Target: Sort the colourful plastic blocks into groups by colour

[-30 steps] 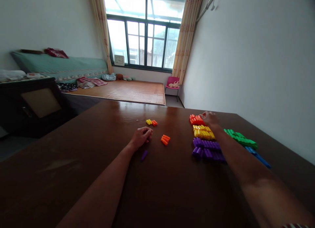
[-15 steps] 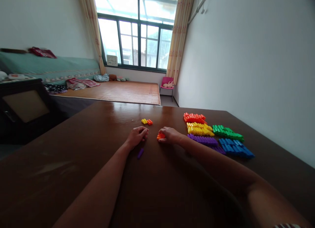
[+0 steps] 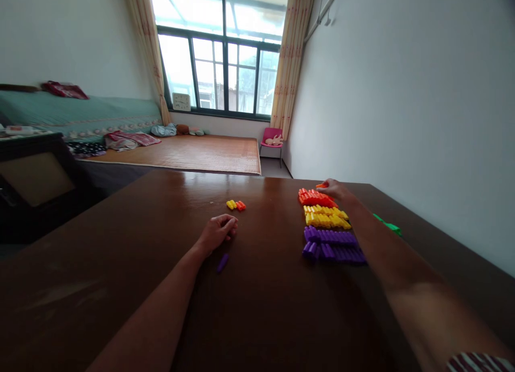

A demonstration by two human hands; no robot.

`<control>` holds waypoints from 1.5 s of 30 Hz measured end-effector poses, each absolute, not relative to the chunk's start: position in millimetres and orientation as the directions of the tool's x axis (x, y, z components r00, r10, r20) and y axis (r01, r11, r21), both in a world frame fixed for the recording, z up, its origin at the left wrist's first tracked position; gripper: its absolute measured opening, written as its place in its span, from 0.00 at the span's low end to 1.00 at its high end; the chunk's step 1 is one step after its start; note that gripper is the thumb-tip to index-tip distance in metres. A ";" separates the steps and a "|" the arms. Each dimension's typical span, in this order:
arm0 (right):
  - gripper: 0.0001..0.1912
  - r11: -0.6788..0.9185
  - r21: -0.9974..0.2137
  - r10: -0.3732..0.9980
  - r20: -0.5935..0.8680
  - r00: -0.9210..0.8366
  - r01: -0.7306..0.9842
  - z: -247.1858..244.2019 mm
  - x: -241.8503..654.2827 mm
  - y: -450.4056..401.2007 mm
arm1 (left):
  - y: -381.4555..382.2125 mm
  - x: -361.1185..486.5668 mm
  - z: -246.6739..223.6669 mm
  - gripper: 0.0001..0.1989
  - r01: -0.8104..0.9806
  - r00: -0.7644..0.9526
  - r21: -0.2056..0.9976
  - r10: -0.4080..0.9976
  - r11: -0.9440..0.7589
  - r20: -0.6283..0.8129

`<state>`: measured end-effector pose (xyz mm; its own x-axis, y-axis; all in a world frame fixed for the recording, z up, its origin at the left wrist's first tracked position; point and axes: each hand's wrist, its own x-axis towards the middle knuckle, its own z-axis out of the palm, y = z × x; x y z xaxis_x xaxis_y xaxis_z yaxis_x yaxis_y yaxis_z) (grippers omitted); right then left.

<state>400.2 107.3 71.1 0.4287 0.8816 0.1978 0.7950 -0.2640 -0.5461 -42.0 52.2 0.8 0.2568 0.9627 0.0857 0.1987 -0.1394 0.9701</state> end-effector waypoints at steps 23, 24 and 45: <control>0.23 -0.477 -0.268 0.810 0.235 0.537 0.837 51.5 450.8 138.0 | 55.6 -43.4 -4.7 0.21 0.195 0.240 0.973 0.968 -0.125 0.076; 0.22 -0.425 -0.282 0.820 0.284 0.497 0.860 54.7 435.0 136.8 | 55.4 -43.3 -5.0 0.20 0.189 0.241 0.973 0.967 -0.129 0.081; 0.16 0.197 -0.278 0.979 0.099 -0.176 0.940 28.1 133.3 130.8 | 57.0 -43.3 -8.1 0.21 0.074 0.255 0.986 0.958 -0.151 0.128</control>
